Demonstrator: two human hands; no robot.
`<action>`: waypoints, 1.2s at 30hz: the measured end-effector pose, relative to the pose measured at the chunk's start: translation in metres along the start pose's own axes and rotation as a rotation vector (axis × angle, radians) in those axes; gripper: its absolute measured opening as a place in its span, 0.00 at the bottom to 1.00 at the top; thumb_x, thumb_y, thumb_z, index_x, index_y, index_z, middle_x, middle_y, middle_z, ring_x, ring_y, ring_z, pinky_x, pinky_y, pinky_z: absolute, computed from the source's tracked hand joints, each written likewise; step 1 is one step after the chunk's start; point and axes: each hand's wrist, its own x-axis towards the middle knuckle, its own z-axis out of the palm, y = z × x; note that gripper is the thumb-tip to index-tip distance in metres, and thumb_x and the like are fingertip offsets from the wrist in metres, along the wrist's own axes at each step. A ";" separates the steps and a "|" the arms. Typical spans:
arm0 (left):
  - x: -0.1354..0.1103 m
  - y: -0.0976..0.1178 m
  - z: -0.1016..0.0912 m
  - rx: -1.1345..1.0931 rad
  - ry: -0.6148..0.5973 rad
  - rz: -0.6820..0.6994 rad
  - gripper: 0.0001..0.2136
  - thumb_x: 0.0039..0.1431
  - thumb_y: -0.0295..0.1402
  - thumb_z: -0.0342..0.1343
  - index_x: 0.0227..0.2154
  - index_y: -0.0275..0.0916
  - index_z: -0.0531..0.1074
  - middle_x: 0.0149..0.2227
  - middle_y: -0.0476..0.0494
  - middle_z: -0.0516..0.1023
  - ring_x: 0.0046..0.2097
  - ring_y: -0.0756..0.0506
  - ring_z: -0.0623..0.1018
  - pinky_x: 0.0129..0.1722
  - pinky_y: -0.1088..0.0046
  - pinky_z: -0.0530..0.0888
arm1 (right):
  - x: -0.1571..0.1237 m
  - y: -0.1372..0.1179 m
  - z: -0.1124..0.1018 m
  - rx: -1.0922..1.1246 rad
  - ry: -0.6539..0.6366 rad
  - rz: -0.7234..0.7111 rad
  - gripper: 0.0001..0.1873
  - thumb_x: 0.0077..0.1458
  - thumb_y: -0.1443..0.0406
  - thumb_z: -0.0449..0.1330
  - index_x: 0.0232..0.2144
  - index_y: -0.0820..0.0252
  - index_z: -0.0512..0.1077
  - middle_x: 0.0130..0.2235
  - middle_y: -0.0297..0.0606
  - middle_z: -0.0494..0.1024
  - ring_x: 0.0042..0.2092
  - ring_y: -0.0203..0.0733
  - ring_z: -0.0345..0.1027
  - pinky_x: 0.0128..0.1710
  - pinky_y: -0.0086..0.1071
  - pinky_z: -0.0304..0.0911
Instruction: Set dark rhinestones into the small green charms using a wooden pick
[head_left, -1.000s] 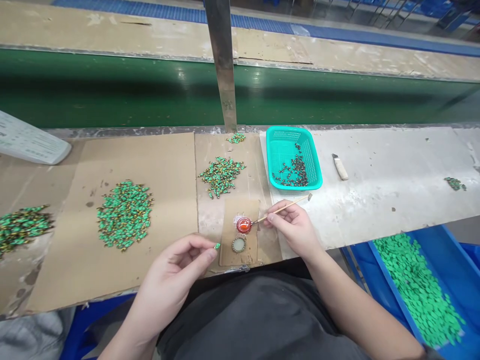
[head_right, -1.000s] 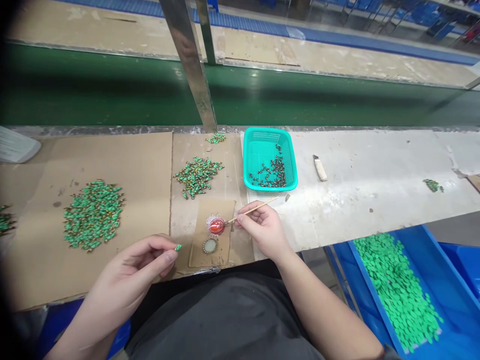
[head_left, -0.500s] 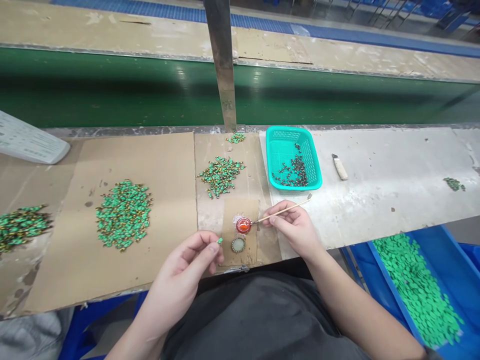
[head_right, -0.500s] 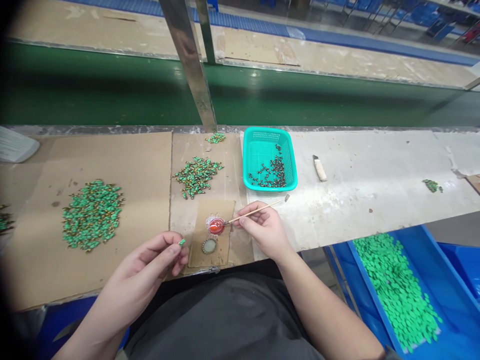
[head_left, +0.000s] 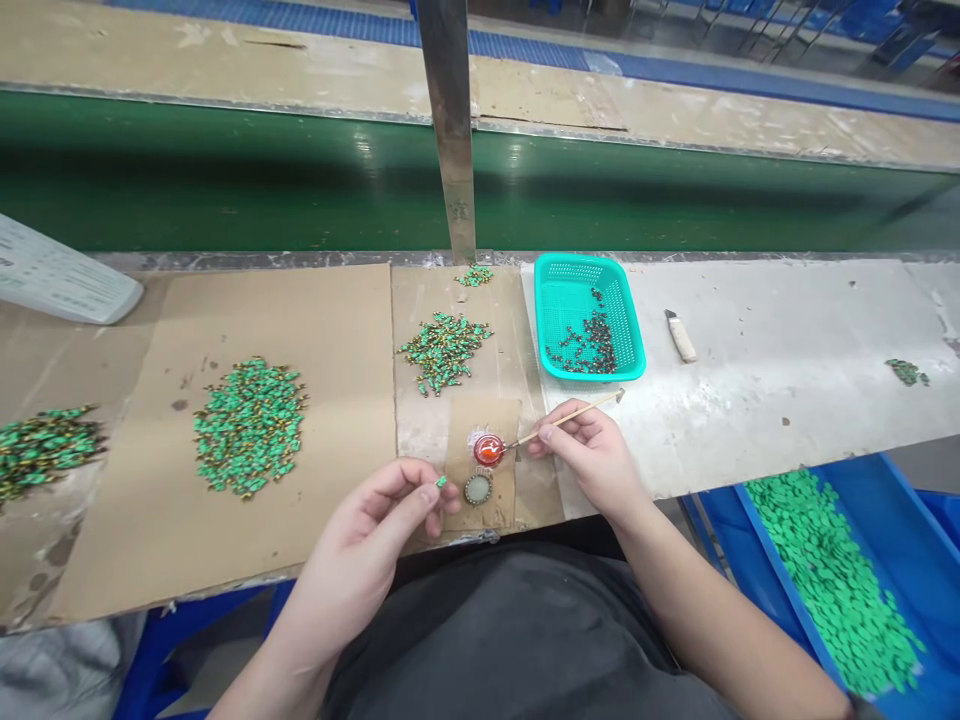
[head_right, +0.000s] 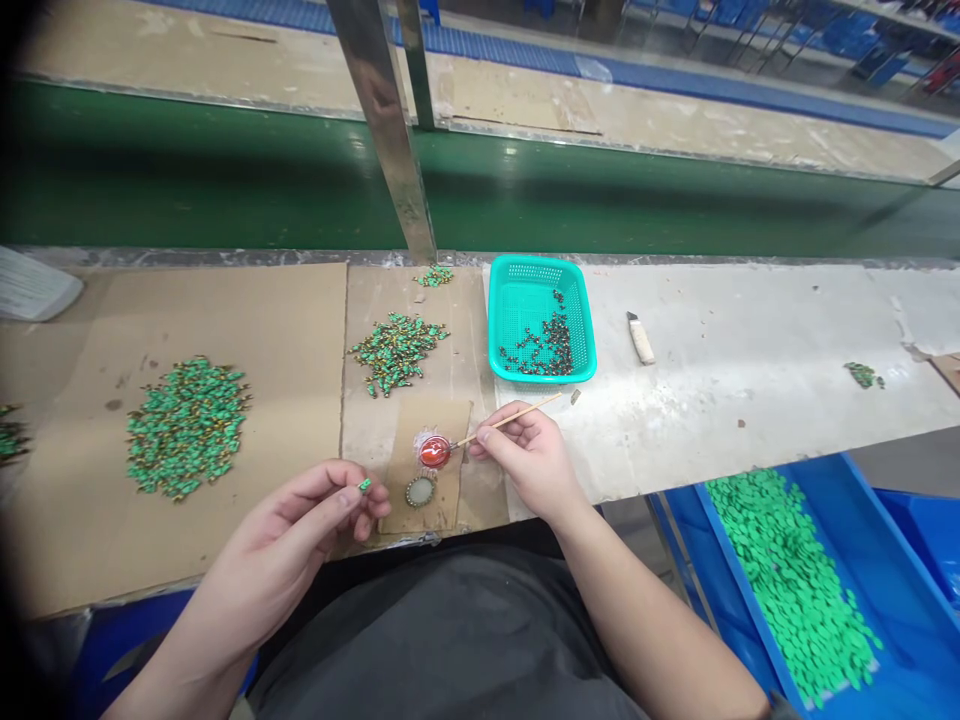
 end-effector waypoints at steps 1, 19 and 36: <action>-0.001 0.001 0.001 -0.001 -0.006 0.009 0.18 0.60 0.51 0.80 0.31 0.43 0.84 0.37 0.41 0.90 0.36 0.42 0.83 0.38 0.68 0.83 | -0.003 -0.004 0.001 0.006 -0.004 -0.005 0.23 0.59 0.46 0.83 0.35 0.55 0.81 0.32 0.37 0.88 0.35 0.45 0.87 0.40 0.39 0.85; -0.018 0.013 0.026 -0.375 -0.290 0.014 0.15 0.62 0.44 0.81 0.30 0.44 0.84 0.47 0.41 0.94 0.48 0.37 0.90 0.53 0.60 0.86 | -0.057 -0.076 0.040 0.107 -0.102 -0.083 0.09 0.70 0.59 0.78 0.38 0.51 0.83 0.38 0.38 0.90 0.40 0.48 0.90 0.41 0.41 0.88; -0.021 0.014 0.025 -0.311 -0.313 0.052 0.14 0.65 0.45 0.79 0.32 0.45 0.84 0.45 0.43 0.93 0.46 0.39 0.88 0.52 0.63 0.83 | -0.063 -0.081 0.040 0.054 -0.153 -0.087 0.06 0.72 0.62 0.75 0.40 0.51 0.83 0.40 0.39 0.90 0.41 0.49 0.90 0.43 0.43 0.87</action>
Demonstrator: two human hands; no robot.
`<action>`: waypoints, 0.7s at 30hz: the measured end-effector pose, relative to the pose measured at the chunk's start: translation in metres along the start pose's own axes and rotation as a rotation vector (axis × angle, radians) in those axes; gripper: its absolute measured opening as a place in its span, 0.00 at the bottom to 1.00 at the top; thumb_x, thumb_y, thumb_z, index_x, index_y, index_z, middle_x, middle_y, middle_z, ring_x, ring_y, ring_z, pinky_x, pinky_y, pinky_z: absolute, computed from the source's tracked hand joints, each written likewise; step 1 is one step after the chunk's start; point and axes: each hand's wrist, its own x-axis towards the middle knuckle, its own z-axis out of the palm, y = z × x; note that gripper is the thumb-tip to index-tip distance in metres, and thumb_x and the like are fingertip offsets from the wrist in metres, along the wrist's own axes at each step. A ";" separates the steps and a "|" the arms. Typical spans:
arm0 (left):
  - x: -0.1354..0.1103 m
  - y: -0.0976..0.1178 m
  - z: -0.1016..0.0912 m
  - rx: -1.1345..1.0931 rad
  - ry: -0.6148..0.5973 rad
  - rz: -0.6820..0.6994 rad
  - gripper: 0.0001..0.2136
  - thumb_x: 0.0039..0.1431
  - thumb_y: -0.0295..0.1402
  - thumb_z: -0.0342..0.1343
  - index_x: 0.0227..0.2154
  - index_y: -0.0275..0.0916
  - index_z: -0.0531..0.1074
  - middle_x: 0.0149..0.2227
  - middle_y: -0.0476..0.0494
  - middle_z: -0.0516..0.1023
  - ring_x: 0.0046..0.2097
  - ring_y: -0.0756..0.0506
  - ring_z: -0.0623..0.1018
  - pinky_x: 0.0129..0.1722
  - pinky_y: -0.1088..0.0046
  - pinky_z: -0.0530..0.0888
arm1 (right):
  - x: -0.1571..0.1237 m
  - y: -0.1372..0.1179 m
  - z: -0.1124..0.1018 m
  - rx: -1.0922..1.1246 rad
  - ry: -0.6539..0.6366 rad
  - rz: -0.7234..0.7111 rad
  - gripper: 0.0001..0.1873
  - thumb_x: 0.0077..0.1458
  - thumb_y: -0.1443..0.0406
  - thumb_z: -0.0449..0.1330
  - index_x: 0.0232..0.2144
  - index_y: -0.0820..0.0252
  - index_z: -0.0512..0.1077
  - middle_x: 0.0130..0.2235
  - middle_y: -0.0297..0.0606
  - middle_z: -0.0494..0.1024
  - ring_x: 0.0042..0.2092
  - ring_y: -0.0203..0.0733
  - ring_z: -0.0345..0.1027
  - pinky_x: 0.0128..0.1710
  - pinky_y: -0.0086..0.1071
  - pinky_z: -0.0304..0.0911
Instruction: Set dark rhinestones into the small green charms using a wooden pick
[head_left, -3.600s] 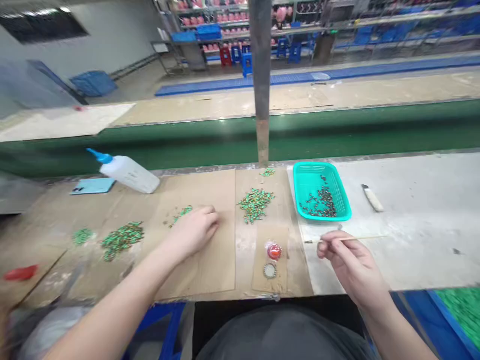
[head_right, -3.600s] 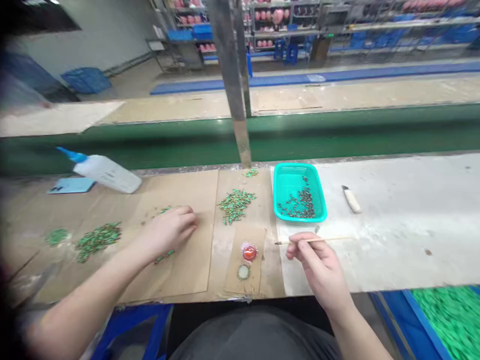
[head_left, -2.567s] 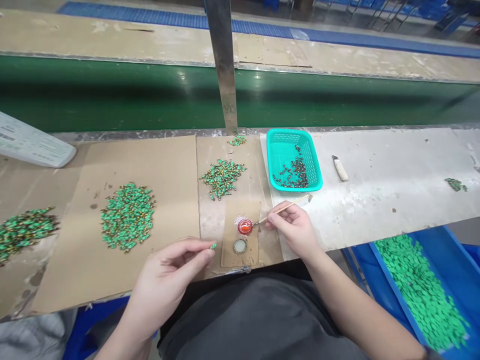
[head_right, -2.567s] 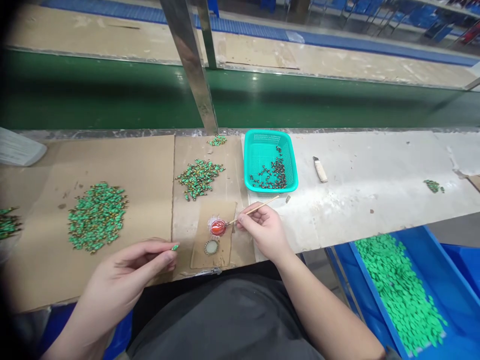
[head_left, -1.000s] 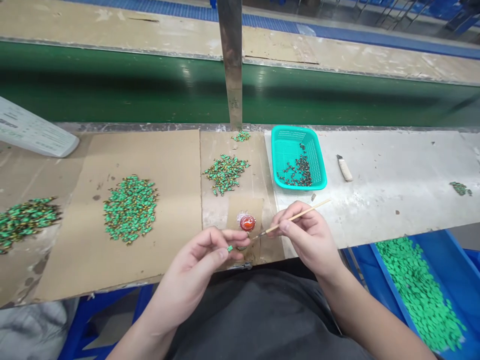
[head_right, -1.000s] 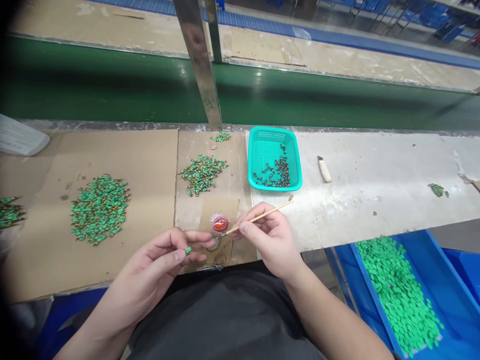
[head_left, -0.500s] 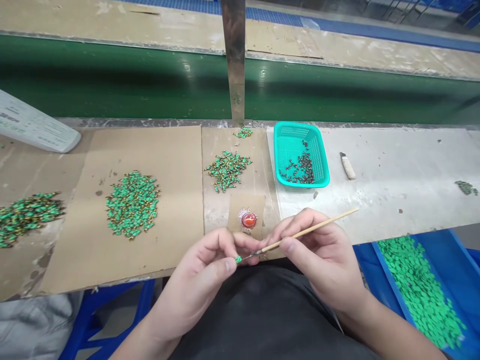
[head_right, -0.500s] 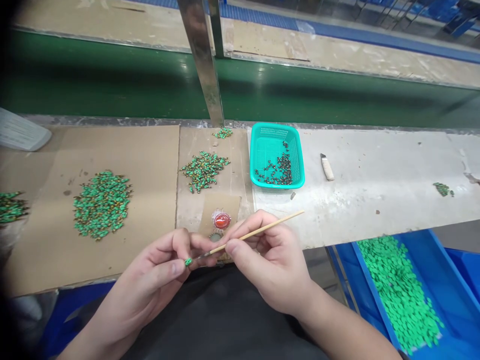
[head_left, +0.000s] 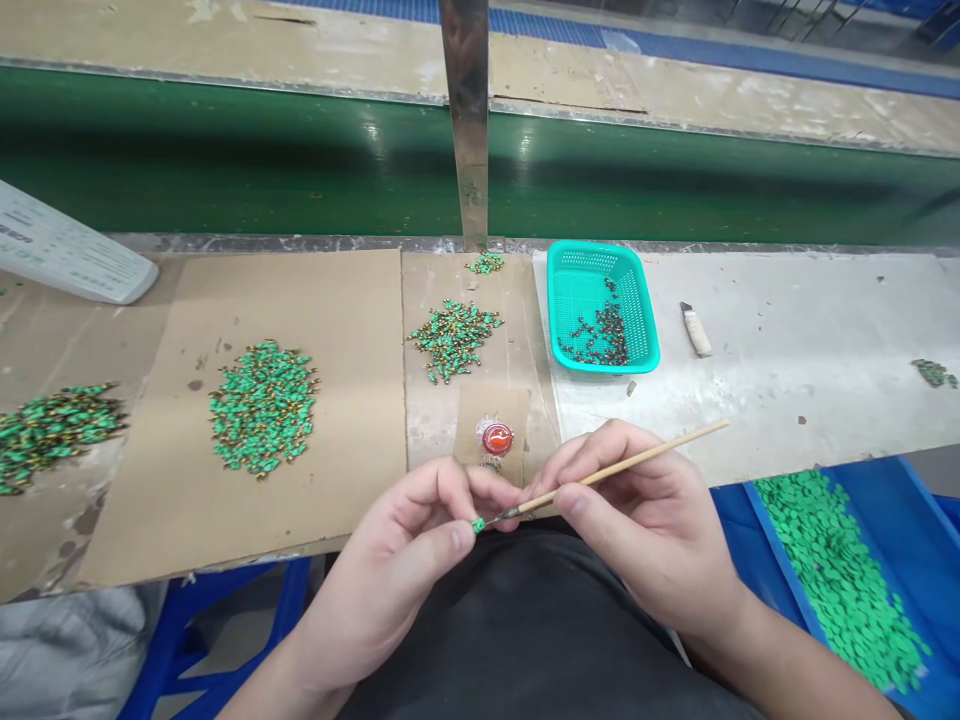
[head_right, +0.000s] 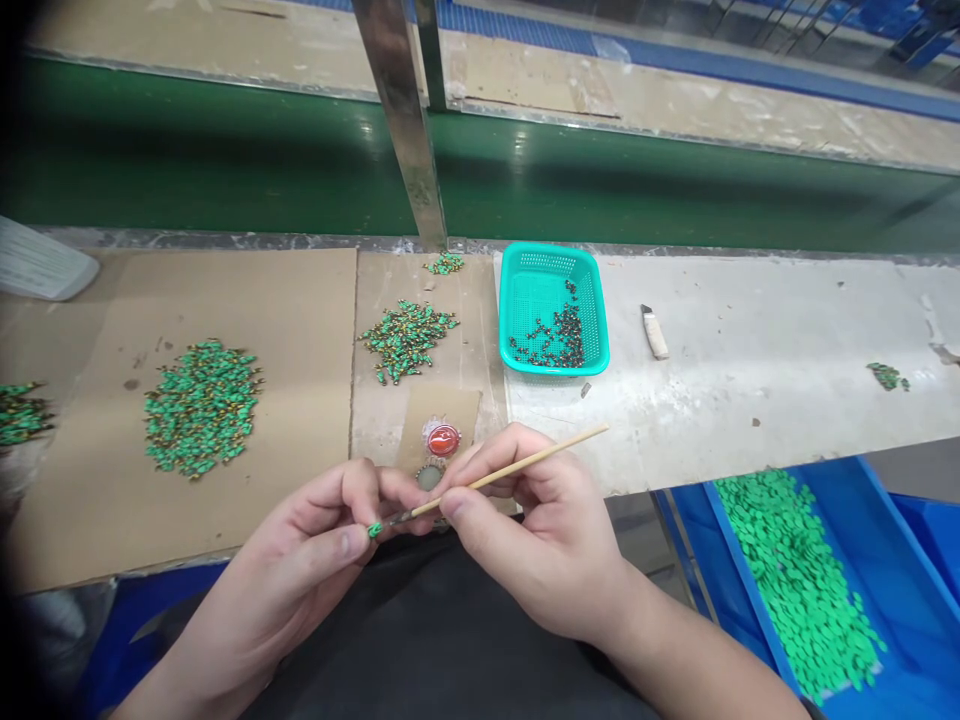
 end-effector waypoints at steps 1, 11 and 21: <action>0.000 0.001 0.000 0.008 0.002 0.002 0.14 0.65 0.45 0.79 0.32 0.45 0.83 0.45 0.43 0.92 0.47 0.39 0.87 0.52 0.64 0.83 | 0.000 -0.001 0.000 -0.014 -0.005 -0.005 0.06 0.72 0.62 0.75 0.40 0.51 0.83 0.41 0.39 0.90 0.41 0.49 0.90 0.43 0.42 0.87; -0.002 0.006 -0.001 0.027 -0.021 0.018 0.14 0.66 0.45 0.79 0.33 0.43 0.83 0.43 0.41 0.92 0.46 0.39 0.88 0.50 0.67 0.84 | 0.000 -0.011 0.000 -0.092 -0.057 -0.045 0.07 0.71 0.71 0.71 0.42 0.52 0.82 0.41 0.37 0.90 0.42 0.43 0.90 0.45 0.35 0.86; -0.004 0.008 0.000 -0.009 -0.069 0.032 0.09 0.70 0.41 0.76 0.36 0.44 0.86 0.46 0.47 0.93 0.48 0.45 0.88 0.53 0.75 0.82 | -0.001 -0.009 0.002 0.002 -0.065 -0.039 0.07 0.72 0.72 0.71 0.42 0.54 0.82 0.41 0.37 0.90 0.43 0.39 0.90 0.47 0.30 0.86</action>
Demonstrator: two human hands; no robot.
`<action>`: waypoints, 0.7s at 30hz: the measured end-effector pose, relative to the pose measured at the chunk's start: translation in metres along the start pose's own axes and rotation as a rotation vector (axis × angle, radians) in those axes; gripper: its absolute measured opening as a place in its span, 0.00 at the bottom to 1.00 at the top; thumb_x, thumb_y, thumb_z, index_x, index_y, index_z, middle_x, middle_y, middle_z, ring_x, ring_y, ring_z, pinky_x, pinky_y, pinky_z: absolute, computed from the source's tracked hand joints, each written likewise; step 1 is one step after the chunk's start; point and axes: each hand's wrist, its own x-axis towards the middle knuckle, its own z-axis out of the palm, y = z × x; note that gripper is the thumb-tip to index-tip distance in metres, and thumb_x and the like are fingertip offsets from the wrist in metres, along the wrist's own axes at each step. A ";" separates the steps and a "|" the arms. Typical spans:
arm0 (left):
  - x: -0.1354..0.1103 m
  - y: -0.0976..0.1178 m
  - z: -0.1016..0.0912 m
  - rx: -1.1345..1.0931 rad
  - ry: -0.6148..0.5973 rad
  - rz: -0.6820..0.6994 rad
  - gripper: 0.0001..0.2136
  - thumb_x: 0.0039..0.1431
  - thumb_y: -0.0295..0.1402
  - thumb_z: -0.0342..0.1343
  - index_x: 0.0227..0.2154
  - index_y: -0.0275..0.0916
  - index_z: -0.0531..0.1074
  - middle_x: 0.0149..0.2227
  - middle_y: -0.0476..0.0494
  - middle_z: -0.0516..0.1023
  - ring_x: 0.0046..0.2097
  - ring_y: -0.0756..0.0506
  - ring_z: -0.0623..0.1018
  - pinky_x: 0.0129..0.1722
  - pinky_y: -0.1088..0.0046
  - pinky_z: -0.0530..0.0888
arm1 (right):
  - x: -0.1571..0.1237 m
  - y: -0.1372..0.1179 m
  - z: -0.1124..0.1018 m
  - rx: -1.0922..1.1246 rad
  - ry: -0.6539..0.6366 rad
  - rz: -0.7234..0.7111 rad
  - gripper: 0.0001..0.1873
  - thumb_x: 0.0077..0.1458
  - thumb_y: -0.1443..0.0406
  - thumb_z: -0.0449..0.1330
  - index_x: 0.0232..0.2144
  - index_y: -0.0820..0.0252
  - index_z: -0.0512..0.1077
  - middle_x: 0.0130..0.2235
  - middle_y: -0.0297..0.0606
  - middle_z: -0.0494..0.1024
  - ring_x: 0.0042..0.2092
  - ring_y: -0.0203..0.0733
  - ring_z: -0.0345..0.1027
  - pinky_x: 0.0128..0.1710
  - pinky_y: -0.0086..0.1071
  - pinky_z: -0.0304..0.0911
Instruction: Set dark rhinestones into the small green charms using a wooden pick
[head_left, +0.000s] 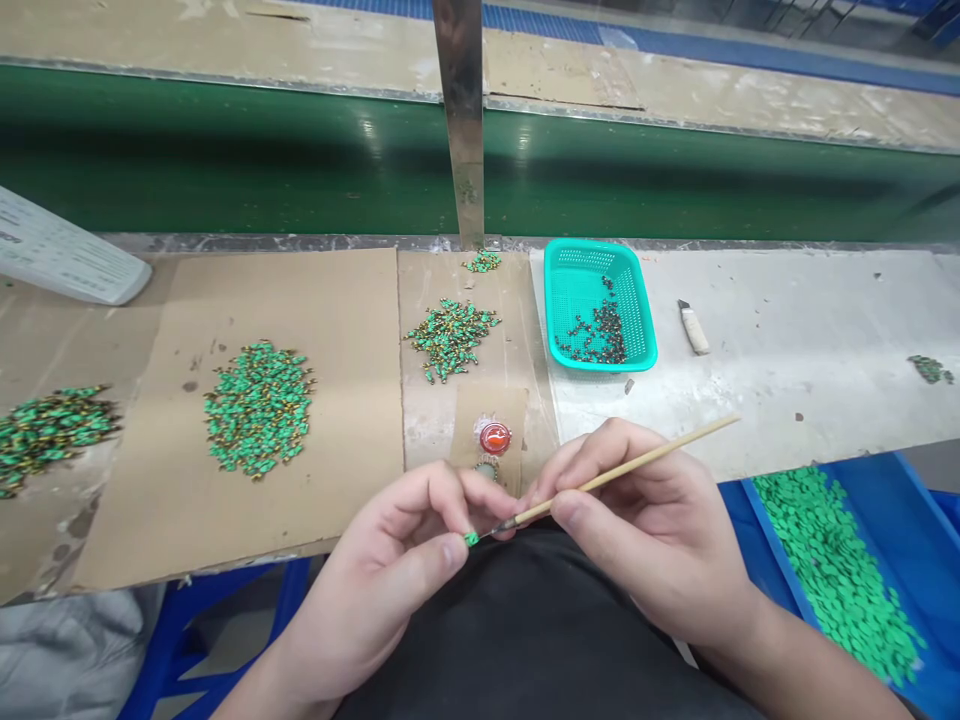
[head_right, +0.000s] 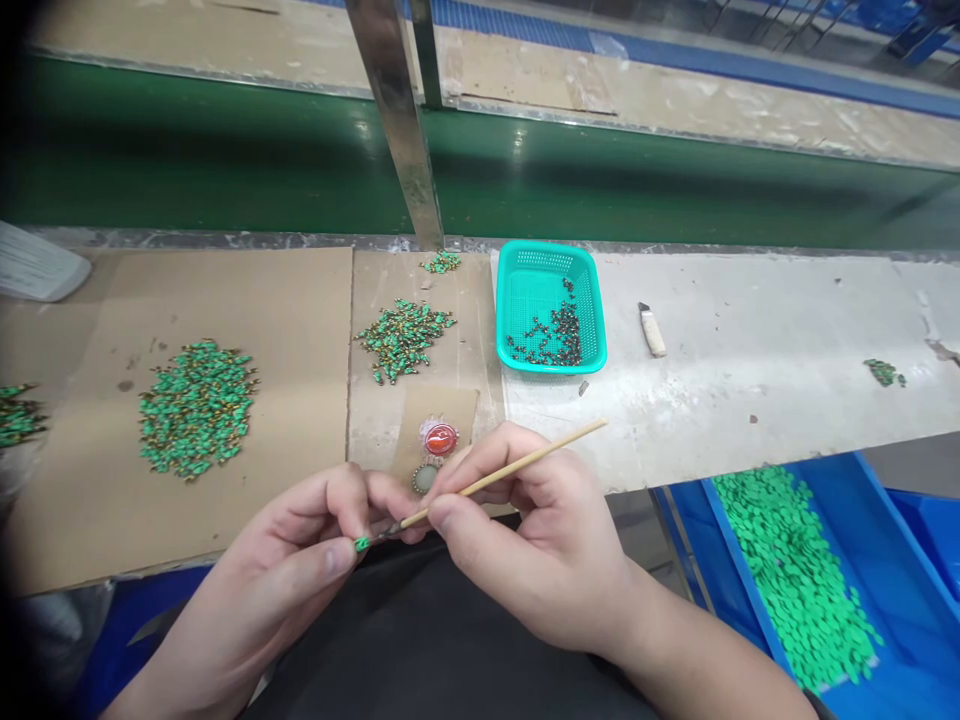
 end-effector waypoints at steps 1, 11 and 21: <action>0.000 0.000 0.000 0.001 -0.006 0.000 0.09 0.70 0.41 0.76 0.36 0.44 0.86 0.46 0.47 0.93 0.48 0.45 0.88 0.53 0.75 0.82 | 0.000 0.000 0.000 0.006 0.000 -0.001 0.07 0.72 0.72 0.71 0.42 0.54 0.82 0.42 0.37 0.90 0.43 0.39 0.90 0.47 0.29 0.86; 0.000 -0.001 -0.002 -0.010 0.001 0.004 0.09 0.70 0.39 0.77 0.36 0.44 0.86 0.46 0.44 0.93 0.48 0.43 0.89 0.52 0.72 0.83 | 0.001 0.000 0.001 0.017 0.005 -0.001 0.08 0.71 0.73 0.71 0.41 0.54 0.83 0.41 0.37 0.90 0.42 0.39 0.90 0.46 0.30 0.86; 0.001 -0.002 -0.004 0.003 -0.011 0.022 0.08 0.71 0.40 0.75 0.37 0.45 0.86 0.47 0.45 0.93 0.49 0.44 0.88 0.53 0.73 0.83 | 0.003 0.003 0.000 0.029 0.008 0.010 0.08 0.71 0.72 0.71 0.41 0.54 0.82 0.40 0.37 0.89 0.41 0.40 0.90 0.46 0.32 0.86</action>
